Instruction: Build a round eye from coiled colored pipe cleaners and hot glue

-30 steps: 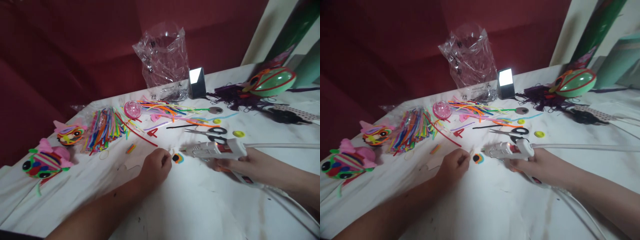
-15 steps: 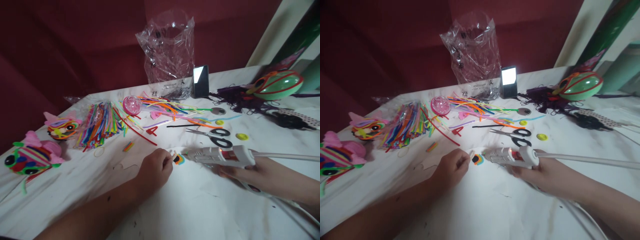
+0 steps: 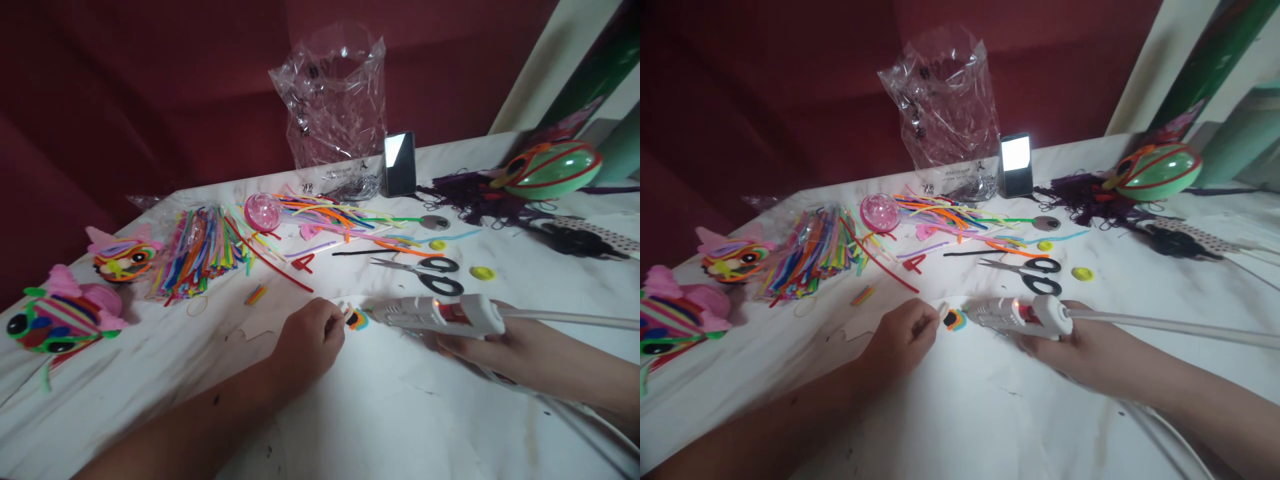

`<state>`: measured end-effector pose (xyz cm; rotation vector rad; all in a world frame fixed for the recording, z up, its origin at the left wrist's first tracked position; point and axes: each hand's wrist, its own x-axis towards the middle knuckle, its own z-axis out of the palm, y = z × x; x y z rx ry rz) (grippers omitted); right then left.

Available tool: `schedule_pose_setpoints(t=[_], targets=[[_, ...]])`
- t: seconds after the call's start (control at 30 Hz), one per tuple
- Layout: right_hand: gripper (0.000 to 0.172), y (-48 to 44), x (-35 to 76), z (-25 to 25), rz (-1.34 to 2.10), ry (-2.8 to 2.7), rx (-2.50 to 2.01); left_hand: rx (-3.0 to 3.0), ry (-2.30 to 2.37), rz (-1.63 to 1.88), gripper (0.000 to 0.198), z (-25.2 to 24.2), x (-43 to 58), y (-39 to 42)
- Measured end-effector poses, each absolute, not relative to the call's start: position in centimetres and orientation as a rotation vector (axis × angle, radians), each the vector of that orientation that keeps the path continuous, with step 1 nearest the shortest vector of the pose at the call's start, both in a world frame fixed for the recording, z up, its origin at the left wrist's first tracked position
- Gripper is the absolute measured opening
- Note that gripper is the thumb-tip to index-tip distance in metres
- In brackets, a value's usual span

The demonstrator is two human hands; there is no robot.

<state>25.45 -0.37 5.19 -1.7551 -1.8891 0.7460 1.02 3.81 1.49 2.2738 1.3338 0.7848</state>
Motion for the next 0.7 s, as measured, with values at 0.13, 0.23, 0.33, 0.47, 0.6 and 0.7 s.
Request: schedule_pose_setpoints(t=[0.13,0.23,0.33,0.47,0.6,0.7], targets=[[0.029,-0.16,25.51,5.72,0.822,-1.907,-1.709,2.270,1.340,0.794,0.009,1.60,1.05,3.80],[0.028,-0.12,25.60,5.64,0.831,-1.875,-1.693,2.265,1.341,0.790,0.009,1.71,1.05,3.77],[0.028,-0.15,25.69,5.36,0.849,-1.834,-1.702,2.279,1.328,0.803,0.010,1.73,1.02,3.73],[0.028,-0.18,25.69,5.33,0.867,-1.825,-1.673,2.281,1.326,0.809,0.010,1.64,1.00,3.75],[0.028,-0.21,25.55,5.49,0.882,-1.790,-1.650,2.282,1.321,0.797,0.010,1.68,1.02,3.79],[0.029,-0.22,25.45,5.50,0.875,-1.784,-1.642,2.275,1.328,0.790,0.011,1.83,1.07,3.78]])
